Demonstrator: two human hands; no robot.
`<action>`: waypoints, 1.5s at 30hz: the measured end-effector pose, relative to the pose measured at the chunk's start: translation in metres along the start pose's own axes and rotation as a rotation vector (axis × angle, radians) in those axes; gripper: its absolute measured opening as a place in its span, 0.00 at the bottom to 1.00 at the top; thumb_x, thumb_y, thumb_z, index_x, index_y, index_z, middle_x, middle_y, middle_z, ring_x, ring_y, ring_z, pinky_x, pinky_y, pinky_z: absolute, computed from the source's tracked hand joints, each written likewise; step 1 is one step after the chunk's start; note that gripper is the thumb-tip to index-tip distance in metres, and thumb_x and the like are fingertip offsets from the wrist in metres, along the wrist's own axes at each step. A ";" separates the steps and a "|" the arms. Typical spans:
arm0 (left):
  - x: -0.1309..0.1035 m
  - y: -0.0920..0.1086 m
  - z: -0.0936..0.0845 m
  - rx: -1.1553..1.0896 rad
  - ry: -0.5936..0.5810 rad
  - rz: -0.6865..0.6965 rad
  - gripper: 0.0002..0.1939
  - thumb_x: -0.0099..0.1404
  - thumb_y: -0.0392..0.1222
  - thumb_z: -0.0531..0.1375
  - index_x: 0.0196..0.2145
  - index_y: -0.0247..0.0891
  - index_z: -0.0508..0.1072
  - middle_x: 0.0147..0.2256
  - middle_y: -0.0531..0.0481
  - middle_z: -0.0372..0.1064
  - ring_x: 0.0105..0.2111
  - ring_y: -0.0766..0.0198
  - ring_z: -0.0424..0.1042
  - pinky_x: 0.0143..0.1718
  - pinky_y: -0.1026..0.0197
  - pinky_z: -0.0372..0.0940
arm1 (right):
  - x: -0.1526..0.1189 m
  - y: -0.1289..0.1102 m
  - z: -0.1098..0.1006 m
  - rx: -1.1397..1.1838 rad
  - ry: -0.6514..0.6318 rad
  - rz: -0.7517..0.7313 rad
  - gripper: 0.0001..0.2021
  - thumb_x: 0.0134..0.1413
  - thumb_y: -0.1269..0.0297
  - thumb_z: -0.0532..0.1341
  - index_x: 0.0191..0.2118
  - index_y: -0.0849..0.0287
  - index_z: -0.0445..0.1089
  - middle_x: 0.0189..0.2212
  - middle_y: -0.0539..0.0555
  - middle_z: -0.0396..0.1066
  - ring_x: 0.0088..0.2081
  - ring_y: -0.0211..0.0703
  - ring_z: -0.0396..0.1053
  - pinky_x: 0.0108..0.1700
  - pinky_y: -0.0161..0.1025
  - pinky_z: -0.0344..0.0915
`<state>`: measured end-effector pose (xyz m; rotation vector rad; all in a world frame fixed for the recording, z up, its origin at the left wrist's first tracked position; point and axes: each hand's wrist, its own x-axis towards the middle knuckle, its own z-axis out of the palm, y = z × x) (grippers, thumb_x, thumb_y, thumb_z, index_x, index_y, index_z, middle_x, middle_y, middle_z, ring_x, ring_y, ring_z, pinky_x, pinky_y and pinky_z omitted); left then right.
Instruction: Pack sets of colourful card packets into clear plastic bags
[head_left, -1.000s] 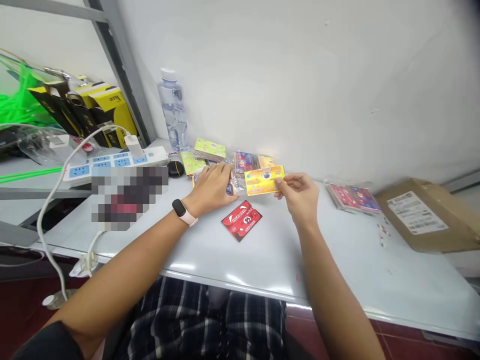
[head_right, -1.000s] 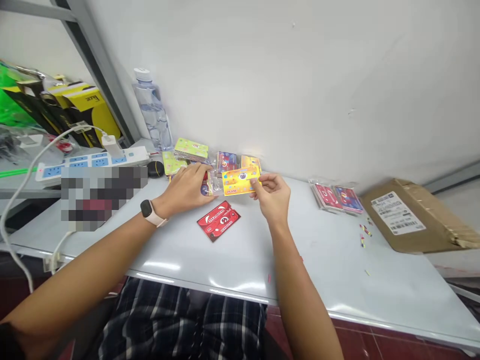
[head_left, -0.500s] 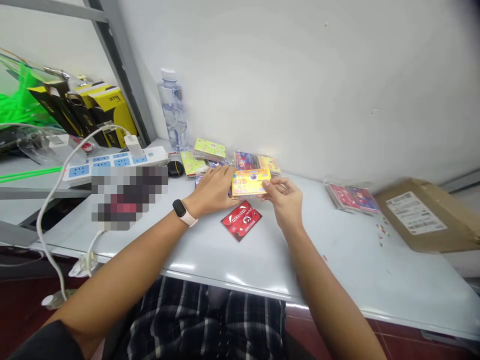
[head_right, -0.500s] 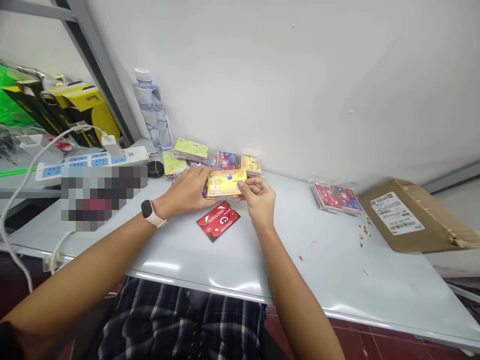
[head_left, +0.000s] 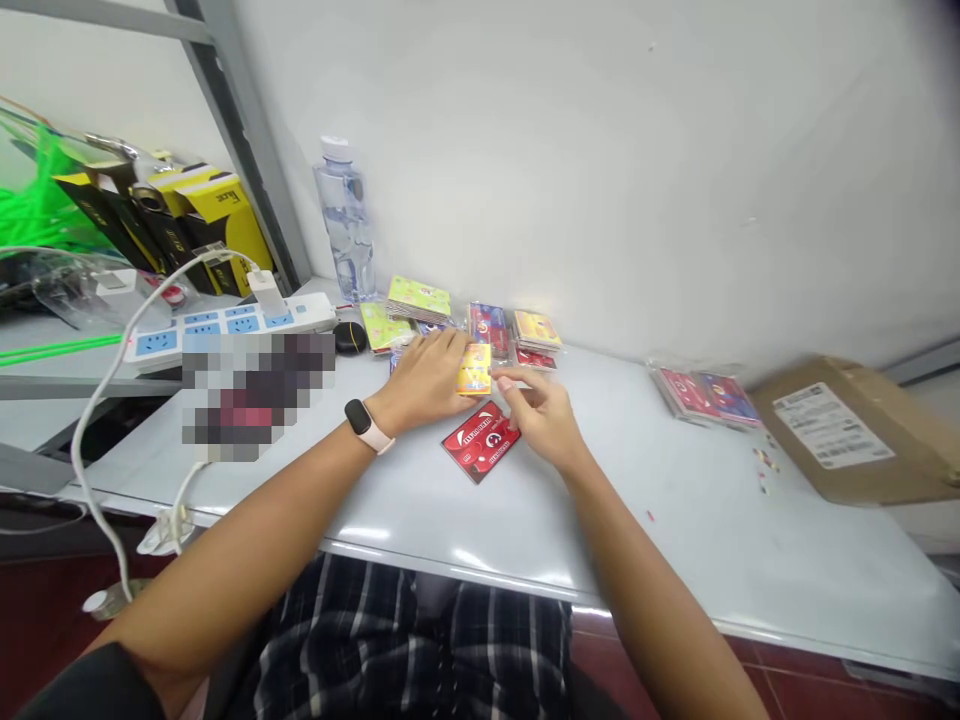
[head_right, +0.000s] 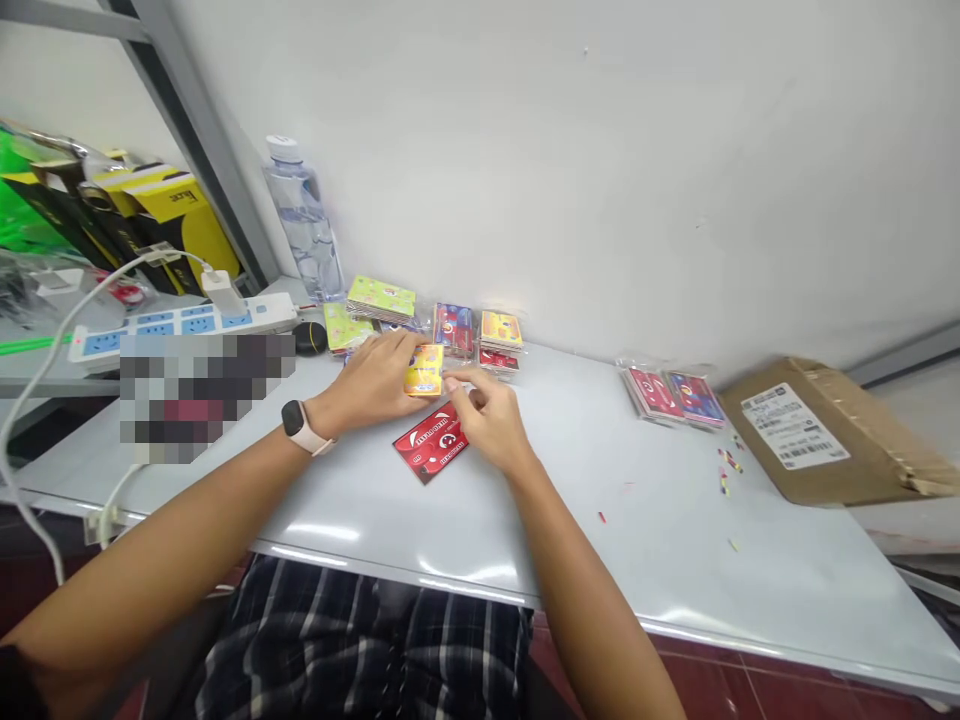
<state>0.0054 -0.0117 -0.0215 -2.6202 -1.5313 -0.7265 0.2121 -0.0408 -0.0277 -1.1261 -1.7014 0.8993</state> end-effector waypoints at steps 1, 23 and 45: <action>0.000 0.000 0.000 -0.002 -0.006 0.014 0.26 0.68 0.55 0.63 0.56 0.38 0.67 0.53 0.37 0.74 0.55 0.42 0.73 0.54 0.44 0.66 | 0.000 -0.001 0.001 -0.029 -0.054 -0.047 0.14 0.69 0.50 0.62 0.48 0.52 0.78 0.50 0.57 0.81 0.31 0.43 0.75 0.33 0.43 0.71; 0.001 0.003 -0.007 0.053 -0.004 -0.127 0.31 0.65 0.51 0.69 0.59 0.33 0.66 0.55 0.34 0.72 0.57 0.41 0.72 0.58 0.44 0.66 | 0.005 0.006 -0.028 -0.475 -0.339 0.342 0.21 0.40 0.47 0.78 0.31 0.55 0.72 0.34 0.53 0.75 0.34 0.46 0.69 0.35 0.42 0.63; 0.002 0.000 -0.004 0.044 0.019 -0.115 0.30 0.66 0.53 0.67 0.58 0.35 0.67 0.53 0.36 0.73 0.54 0.41 0.73 0.54 0.44 0.67 | 0.013 -0.009 -0.050 0.358 0.217 0.112 0.23 0.45 0.50 0.80 0.34 0.53 0.67 0.24 0.46 0.76 0.23 0.40 0.74 0.28 0.38 0.69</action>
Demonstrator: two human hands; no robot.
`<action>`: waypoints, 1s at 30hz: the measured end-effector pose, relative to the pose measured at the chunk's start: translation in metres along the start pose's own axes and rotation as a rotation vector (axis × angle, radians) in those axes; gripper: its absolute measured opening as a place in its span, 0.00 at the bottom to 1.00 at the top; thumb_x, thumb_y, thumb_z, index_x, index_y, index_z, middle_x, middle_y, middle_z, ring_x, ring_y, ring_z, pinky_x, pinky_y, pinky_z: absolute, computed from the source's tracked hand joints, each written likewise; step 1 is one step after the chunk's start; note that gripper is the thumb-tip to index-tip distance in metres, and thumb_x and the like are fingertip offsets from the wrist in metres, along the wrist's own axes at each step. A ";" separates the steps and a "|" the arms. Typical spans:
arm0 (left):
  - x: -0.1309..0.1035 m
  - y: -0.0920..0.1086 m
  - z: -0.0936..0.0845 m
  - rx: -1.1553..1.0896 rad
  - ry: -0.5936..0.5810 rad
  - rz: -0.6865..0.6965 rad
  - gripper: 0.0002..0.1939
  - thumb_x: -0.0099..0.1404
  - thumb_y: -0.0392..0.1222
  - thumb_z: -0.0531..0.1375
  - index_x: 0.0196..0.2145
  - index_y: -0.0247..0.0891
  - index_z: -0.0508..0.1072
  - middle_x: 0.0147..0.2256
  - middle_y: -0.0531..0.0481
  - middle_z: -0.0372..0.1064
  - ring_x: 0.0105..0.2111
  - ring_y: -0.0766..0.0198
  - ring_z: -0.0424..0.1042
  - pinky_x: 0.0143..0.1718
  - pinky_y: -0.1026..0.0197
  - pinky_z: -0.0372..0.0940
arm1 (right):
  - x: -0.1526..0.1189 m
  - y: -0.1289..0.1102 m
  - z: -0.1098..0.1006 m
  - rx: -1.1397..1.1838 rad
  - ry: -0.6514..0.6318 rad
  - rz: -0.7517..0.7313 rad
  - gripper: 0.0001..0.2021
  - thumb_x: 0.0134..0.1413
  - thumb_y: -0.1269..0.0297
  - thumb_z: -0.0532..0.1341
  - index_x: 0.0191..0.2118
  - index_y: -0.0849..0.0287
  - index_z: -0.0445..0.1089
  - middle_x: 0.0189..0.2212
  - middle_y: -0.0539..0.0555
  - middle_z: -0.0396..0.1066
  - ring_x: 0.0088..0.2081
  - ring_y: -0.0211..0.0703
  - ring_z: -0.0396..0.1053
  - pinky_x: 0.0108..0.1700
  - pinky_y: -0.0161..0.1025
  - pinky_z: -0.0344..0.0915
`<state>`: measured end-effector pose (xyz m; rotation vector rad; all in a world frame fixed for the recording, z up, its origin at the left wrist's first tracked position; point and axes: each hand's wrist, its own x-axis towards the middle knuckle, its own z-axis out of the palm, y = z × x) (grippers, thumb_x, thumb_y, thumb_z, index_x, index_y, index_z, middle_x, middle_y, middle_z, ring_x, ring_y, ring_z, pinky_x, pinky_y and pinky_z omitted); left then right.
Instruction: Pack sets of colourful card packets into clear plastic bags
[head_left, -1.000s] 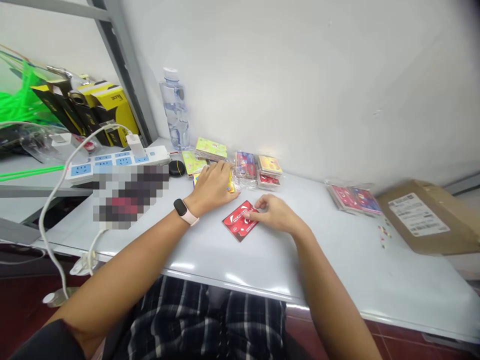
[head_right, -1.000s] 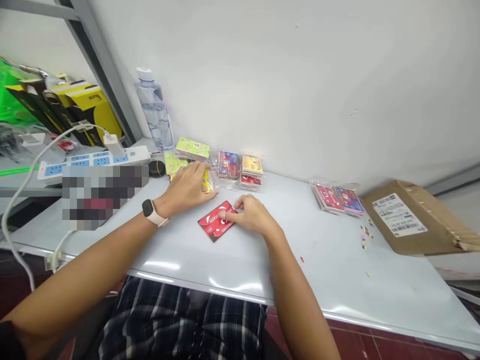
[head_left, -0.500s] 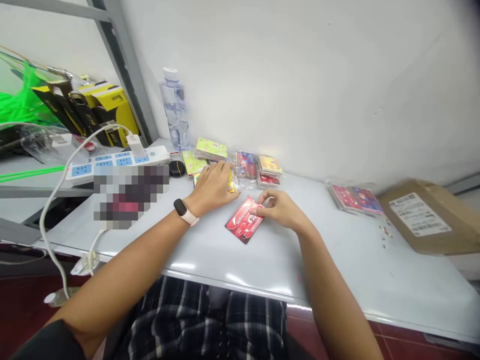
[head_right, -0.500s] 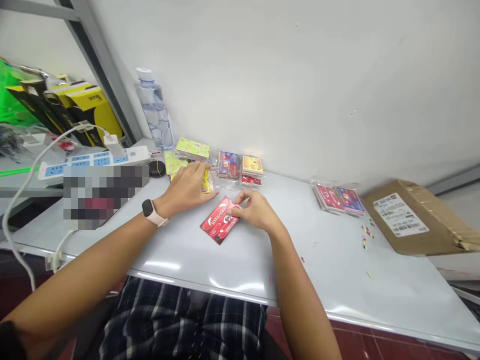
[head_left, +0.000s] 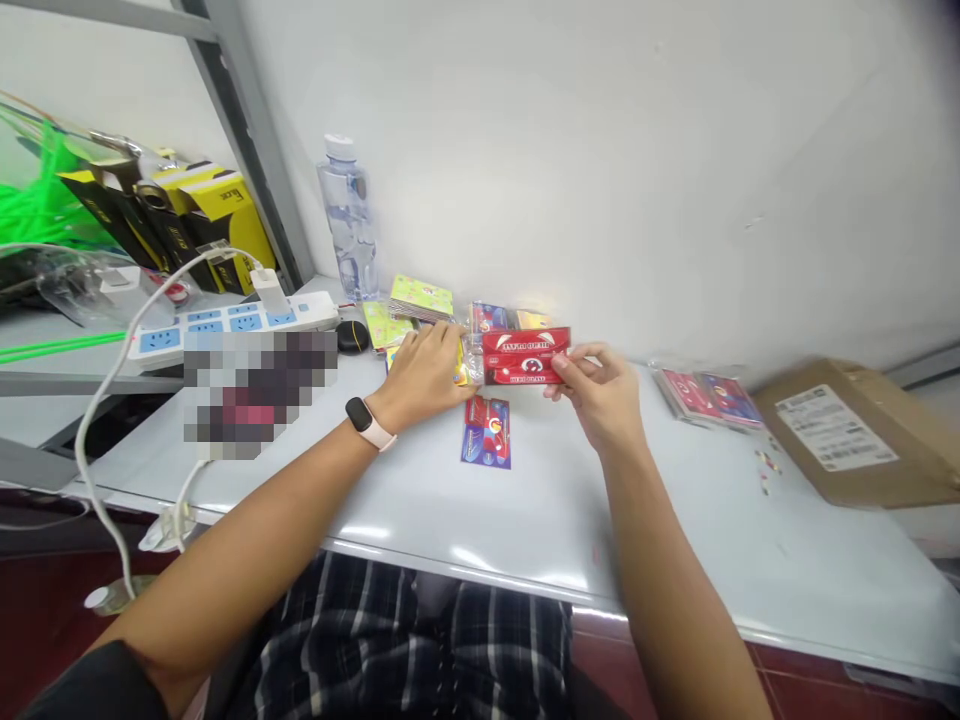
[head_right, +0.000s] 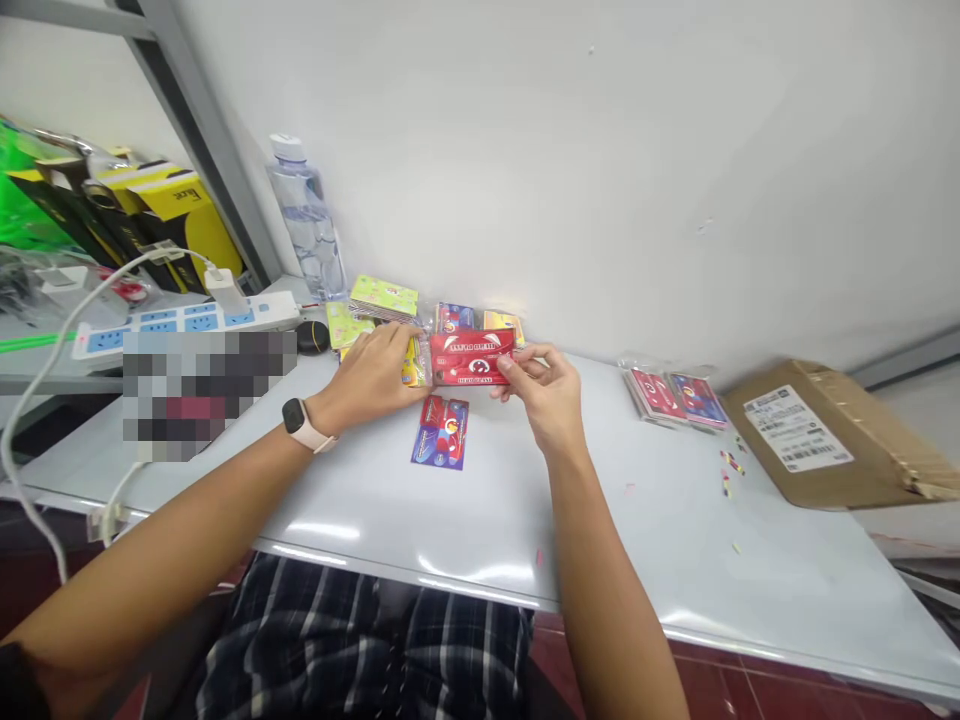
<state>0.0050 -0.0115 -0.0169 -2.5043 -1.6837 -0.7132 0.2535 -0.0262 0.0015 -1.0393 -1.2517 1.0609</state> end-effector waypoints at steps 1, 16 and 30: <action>0.000 0.000 0.000 0.004 -0.003 0.003 0.30 0.66 0.53 0.67 0.59 0.34 0.67 0.54 0.36 0.73 0.54 0.41 0.73 0.55 0.43 0.66 | 0.000 0.001 0.001 0.016 0.073 -0.035 0.24 0.46 0.50 0.80 0.34 0.53 0.66 0.24 0.46 0.77 0.24 0.41 0.76 0.28 0.38 0.70; 0.000 0.000 0.001 -0.012 0.004 0.000 0.32 0.64 0.54 0.68 0.58 0.34 0.67 0.53 0.35 0.72 0.55 0.39 0.72 0.54 0.42 0.67 | -0.003 0.007 0.015 -0.064 0.132 0.088 0.23 0.41 0.50 0.81 0.33 0.55 0.70 0.20 0.48 0.76 0.22 0.43 0.75 0.27 0.38 0.69; 0.000 0.000 0.000 0.007 0.042 -0.027 0.31 0.63 0.51 0.69 0.57 0.32 0.67 0.52 0.35 0.72 0.53 0.40 0.72 0.53 0.44 0.67 | -0.003 0.003 0.015 -0.079 0.159 0.163 0.23 0.37 0.53 0.82 0.32 0.55 0.70 0.21 0.51 0.77 0.22 0.45 0.75 0.24 0.40 0.68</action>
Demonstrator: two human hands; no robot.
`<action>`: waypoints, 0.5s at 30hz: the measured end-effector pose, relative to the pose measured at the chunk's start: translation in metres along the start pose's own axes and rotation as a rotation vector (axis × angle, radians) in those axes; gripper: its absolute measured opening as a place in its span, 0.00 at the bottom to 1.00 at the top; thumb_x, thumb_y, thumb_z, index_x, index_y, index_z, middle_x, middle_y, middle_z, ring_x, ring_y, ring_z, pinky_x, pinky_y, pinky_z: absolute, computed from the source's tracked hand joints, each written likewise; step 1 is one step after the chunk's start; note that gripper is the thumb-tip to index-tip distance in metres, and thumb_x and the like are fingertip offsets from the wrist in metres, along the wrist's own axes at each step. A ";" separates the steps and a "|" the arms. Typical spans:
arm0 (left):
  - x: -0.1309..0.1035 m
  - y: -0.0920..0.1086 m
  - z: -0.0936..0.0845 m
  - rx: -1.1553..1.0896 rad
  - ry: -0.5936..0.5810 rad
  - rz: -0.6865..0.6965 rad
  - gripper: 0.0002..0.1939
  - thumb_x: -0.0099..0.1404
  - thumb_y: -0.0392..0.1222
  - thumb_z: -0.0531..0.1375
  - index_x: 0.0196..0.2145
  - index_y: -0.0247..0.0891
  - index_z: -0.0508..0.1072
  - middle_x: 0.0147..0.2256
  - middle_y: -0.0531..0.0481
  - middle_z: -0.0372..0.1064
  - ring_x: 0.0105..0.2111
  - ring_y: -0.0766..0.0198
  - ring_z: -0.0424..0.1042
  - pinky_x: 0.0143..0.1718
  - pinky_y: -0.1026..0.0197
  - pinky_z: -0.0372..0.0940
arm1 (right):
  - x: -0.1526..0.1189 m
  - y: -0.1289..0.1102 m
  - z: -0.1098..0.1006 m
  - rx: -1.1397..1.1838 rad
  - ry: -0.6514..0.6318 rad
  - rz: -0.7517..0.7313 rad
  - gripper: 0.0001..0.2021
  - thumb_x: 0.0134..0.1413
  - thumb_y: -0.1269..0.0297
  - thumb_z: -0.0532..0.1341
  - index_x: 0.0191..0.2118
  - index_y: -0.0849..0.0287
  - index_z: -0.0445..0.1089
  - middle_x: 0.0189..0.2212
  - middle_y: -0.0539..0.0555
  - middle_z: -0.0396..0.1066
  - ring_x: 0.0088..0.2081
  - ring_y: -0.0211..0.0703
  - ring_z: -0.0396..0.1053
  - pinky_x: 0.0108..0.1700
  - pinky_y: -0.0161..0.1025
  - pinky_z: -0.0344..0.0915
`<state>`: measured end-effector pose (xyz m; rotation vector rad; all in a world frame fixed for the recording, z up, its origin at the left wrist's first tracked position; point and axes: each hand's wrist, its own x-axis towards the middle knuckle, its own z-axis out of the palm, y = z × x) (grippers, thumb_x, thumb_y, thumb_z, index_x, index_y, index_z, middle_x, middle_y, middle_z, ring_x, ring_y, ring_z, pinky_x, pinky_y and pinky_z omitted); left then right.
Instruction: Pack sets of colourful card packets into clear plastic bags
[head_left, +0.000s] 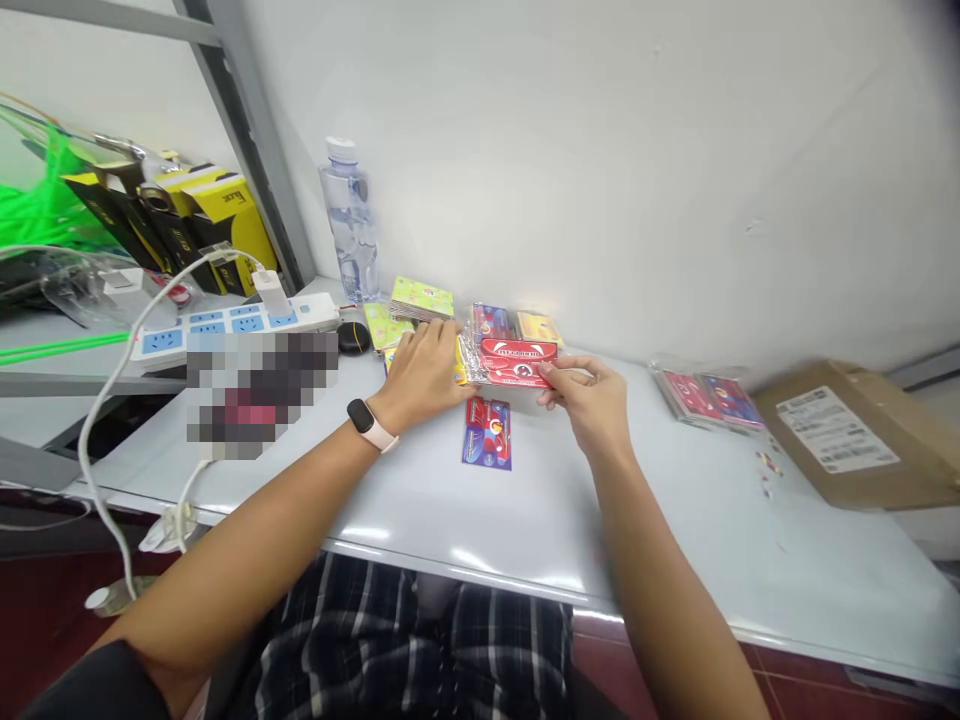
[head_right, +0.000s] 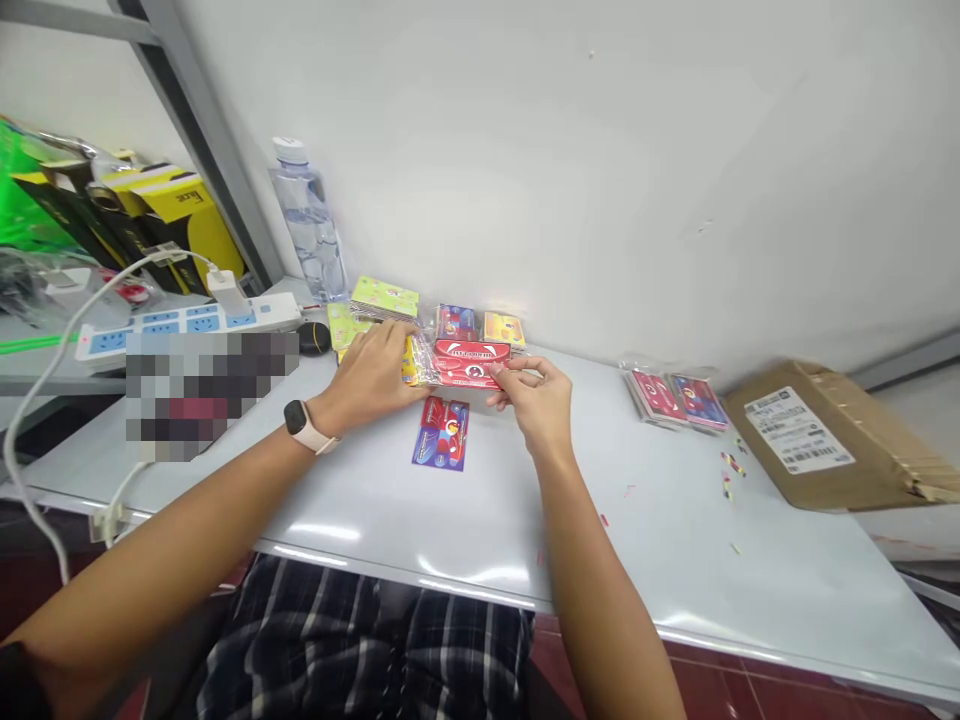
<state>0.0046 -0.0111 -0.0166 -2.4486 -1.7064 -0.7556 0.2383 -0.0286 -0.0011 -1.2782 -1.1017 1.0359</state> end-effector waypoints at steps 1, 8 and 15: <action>0.000 0.000 0.000 -0.001 0.000 -0.001 0.31 0.63 0.52 0.69 0.57 0.32 0.67 0.52 0.35 0.72 0.53 0.40 0.72 0.53 0.43 0.67 | 0.000 0.000 0.000 0.005 -0.002 0.001 0.24 0.37 0.53 0.82 0.32 0.55 0.70 0.21 0.51 0.77 0.22 0.45 0.75 0.25 0.40 0.68; -0.001 0.001 0.000 -0.068 -0.058 0.103 0.33 0.65 0.60 0.67 0.58 0.38 0.67 0.53 0.37 0.72 0.52 0.42 0.73 0.51 0.45 0.66 | 0.001 0.004 0.001 0.077 -0.094 -0.003 0.24 0.39 0.52 0.81 0.34 0.54 0.70 0.23 0.49 0.78 0.22 0.42 0.74 0.26 0.38 0.68; -0.002 0.004 0.002 -0.075 -0.064 0.151 0.28 0.64 0.54 0.67 0.56 0.37 0.68 0.52 0.36 0.73 0.53 0.41 0.73 0.52 0.45 0.66 | -0.011 0.022 0.023 -0.117 -0.185 -0.143 0.18 0.55 0.46 0.72 0.40 0.54 0.73 0.25 0.50 0.78 0.21 0.41 0.71 0.27 0.40 0.67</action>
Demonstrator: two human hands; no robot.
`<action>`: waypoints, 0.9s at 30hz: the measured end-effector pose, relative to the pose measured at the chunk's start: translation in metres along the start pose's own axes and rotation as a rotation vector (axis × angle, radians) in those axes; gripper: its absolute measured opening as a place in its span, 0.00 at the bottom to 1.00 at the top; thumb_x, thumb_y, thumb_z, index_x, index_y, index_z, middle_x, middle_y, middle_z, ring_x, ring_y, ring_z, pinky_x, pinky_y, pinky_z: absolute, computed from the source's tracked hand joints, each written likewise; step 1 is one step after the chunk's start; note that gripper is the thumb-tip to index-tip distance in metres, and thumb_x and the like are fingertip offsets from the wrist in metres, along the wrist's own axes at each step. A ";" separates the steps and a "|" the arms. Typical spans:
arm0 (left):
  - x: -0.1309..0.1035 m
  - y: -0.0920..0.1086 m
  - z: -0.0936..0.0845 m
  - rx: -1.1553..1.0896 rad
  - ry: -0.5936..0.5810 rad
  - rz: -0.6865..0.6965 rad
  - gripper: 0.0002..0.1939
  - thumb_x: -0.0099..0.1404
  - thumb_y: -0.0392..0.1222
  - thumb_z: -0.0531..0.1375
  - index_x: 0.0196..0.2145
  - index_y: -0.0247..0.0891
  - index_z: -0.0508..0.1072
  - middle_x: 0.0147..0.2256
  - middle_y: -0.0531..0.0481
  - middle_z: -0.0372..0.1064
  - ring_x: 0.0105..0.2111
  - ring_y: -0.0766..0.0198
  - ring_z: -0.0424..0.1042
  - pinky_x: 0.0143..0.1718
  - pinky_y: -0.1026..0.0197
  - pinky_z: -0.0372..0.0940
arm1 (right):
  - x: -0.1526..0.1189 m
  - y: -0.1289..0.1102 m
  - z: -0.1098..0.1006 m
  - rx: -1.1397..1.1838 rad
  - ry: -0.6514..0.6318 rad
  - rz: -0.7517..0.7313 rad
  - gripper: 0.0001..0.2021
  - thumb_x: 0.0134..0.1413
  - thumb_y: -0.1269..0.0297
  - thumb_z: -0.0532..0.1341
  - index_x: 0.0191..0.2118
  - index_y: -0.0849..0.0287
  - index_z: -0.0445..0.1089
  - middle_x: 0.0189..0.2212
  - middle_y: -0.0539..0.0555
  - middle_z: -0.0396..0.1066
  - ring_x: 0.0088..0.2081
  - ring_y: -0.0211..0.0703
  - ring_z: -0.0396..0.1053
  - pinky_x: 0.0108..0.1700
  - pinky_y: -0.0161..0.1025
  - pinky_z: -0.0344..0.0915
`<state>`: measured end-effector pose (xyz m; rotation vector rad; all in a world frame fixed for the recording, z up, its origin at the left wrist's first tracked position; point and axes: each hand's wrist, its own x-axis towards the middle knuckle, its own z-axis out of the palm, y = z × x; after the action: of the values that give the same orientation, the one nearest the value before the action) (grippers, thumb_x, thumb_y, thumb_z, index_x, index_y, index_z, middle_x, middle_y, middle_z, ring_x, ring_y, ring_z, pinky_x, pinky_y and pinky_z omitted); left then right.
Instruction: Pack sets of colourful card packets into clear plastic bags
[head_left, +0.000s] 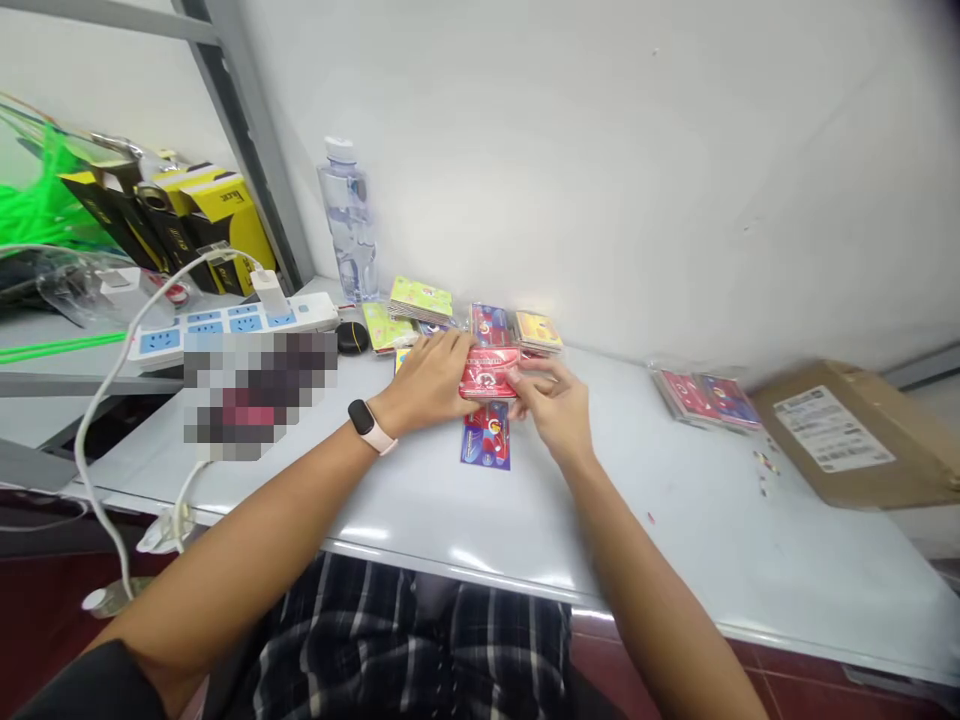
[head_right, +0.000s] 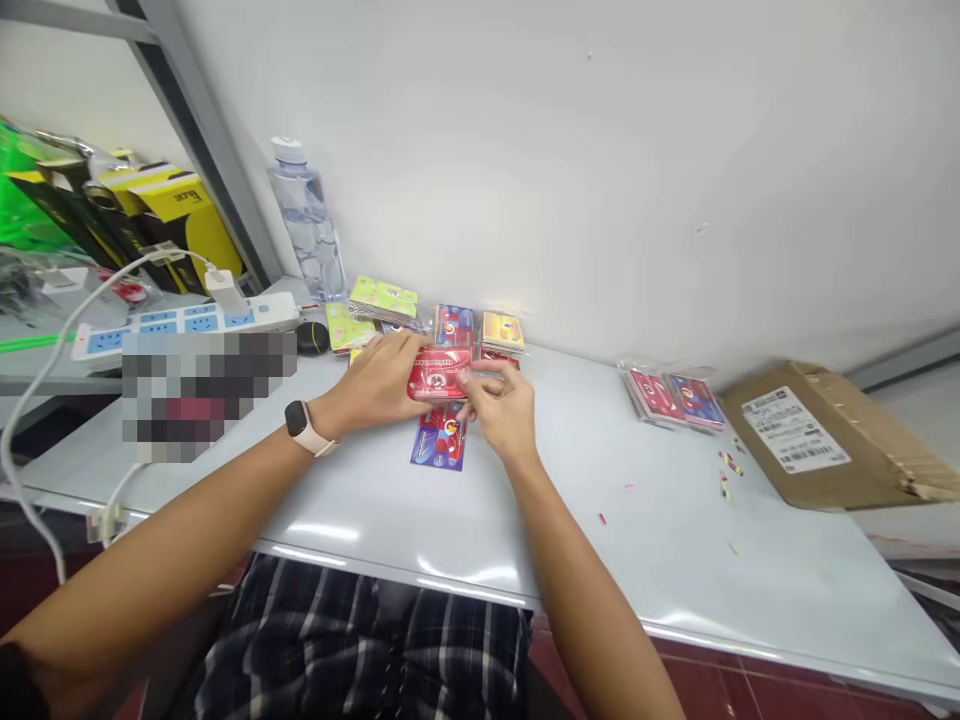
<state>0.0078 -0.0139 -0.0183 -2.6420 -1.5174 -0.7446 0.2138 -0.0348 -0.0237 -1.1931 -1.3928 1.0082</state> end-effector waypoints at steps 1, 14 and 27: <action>0.000 0.000 0.000 0.013 -0.010 0.008 0.27 0.64 0.52 0.67 0.55 0.37 0.68 0.52 0.36 0.73 0.53 0.41 0.72 0.52 0.45 0.65 | -0.003 0.001 0.004 -0.063 -0.058 -0.036 0.17 0.59 0.45 0.70 0.41 0.54 0.75 0.28 0.51 0.80 0.22 0.41 0.70 0.27 0.40 0.67; 0.002 0.000 -0.004 0.056 -0.003 -0.122 0.25 0.64 0.48 0.67 0.54 0.37 0.67 0.52 0.37 0.73 0.53 0.42 0.73 0.54 0.45 0.66 | 0.006 0.012 -0.018 -0.444 -0.060 -0.114 0.10 0.66 0.52 0.61 0.38 0.53 0.70 0.39 0.53 0.77 0.26 0.39 0.64 0.34 0.42 0.64; 0.002 -0.002 -0.004 0.071 -0.003 -0.123 0.25 0.63 0.47 0.67 0.54 0.37 0.67 0.52 0.37 0.72 0.54 0.41 0.73 0.55 0.44 0.67 | 0.006 0.014 -0.022 -0.642 -0.330 -0.002 0.22 0.37 0.52 0.81 0.33 0.55 0.73 0.37 0.52 0.71 0.38 0.47 0.69 0.41 0.44 0.68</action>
<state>0.0050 -0.0120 -0.0146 -2.5200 -1.6872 -0.6792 0.2377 -0.0272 -0.0327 -1.5229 -2.0771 0.7974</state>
